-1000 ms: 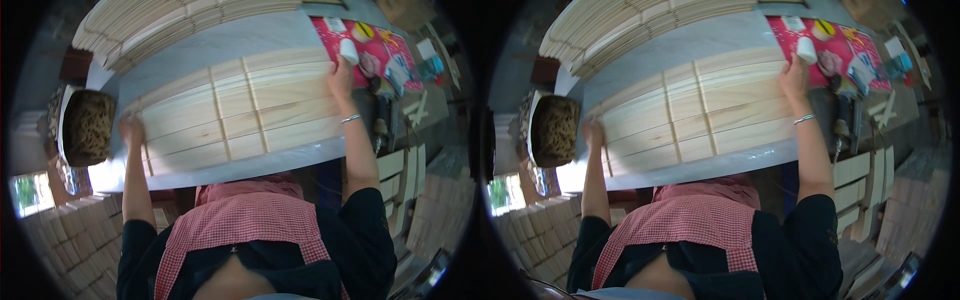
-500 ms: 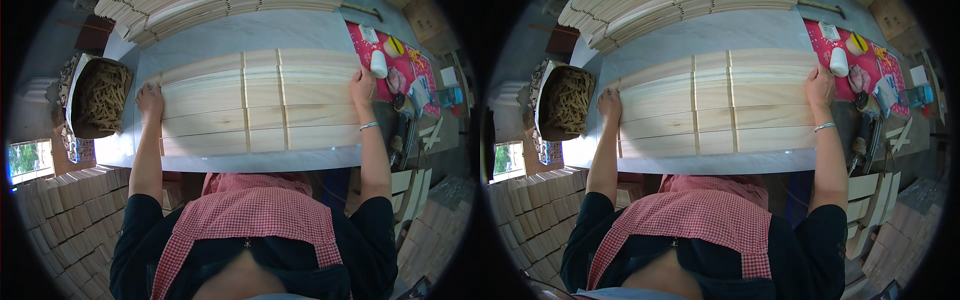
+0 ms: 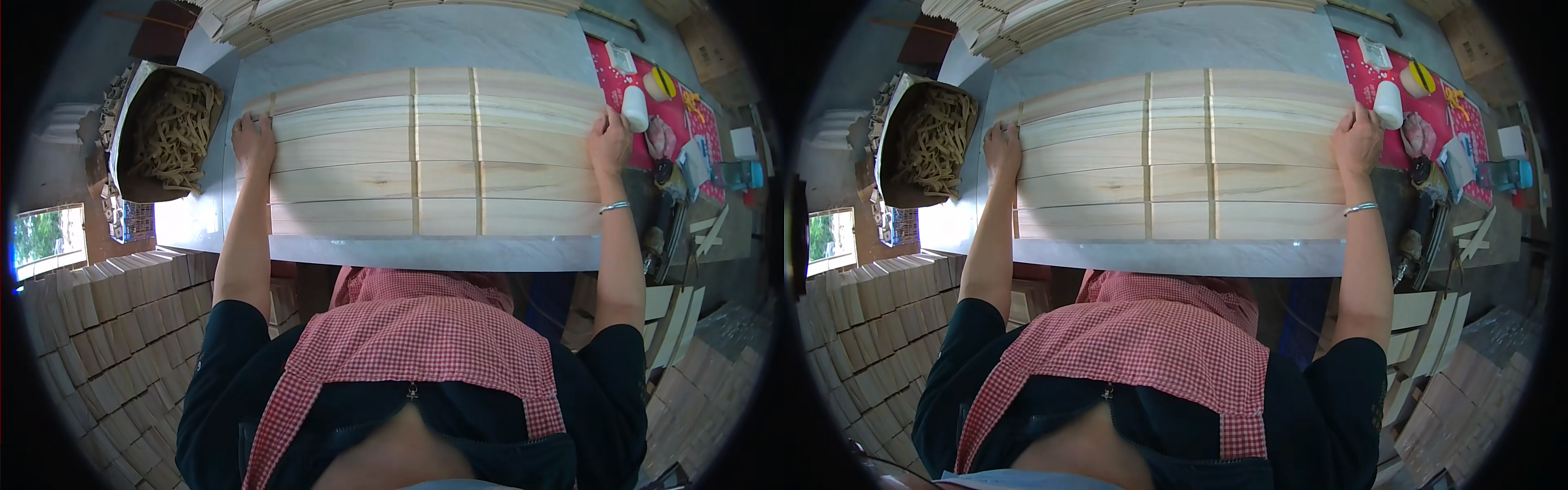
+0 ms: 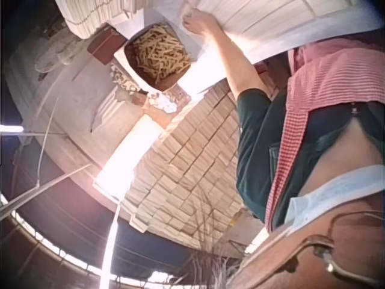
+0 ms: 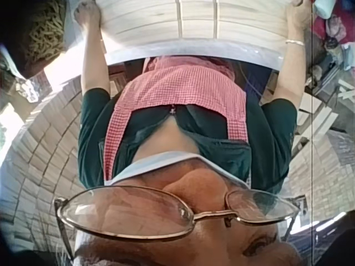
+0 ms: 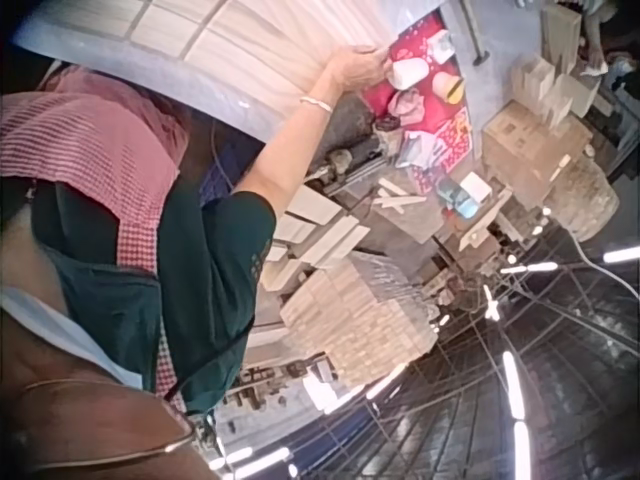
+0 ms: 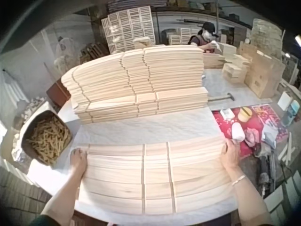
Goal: Assembling wooden boxes by gluing slats and using a pneumatic nail gun.
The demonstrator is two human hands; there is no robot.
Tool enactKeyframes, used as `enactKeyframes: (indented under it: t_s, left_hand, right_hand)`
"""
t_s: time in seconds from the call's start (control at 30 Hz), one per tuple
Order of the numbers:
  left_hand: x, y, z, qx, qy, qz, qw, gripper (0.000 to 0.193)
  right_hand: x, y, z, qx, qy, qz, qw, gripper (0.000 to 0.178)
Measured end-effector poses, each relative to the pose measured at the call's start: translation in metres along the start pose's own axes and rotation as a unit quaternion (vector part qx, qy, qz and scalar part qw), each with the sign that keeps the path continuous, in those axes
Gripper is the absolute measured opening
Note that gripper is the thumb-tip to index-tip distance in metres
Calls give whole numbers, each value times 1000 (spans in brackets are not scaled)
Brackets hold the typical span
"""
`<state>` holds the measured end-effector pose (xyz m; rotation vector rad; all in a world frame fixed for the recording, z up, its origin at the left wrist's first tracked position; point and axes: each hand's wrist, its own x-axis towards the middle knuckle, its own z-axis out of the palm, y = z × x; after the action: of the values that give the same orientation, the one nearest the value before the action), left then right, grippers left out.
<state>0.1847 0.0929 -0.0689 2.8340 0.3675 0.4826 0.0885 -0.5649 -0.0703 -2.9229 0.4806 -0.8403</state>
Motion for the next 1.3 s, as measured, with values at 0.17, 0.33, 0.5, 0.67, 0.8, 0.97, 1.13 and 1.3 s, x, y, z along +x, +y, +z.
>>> enactKeyframes:
  t_s: [0.17,0.33,0.5,0.67,0.8,0.97,1.13,1.3]
  left_hand:
    - [0,-4,6,-20,7,8,1000,54]
    - [9,-3,0,85,-32,-8,996,60]
    - [8,6,-3,85,-46,-26,995,64]
    - [10,1,-4,100,-45,-23,994,65]
    - [10,1,-6,103,-83,-40,990,70]
    - [-38,8,-33,-14,10,178,984,84]
    - [-146,38,-97,-18,-152,459,875,103]
    - [-150,36,-88,22,-204,407,890,105]
  right_hand:
    - [-2,6,7,19,23,-10,1000,26]
    - [6,10,13,49,62,-54,995,28]
    - [5,5,9,30,44,-31,998,26]
    - [5,-1,2,13,28,-3,1000,25]
    - [4,2,-6,3,-71,24,997,37]
    - [-33,-3,-53,140,-52,-54,987,60]
    - [-102,-18,-138,72,-234,-198,949,84]
    - [-118,-13,-134,82,-215,-210,950,85]
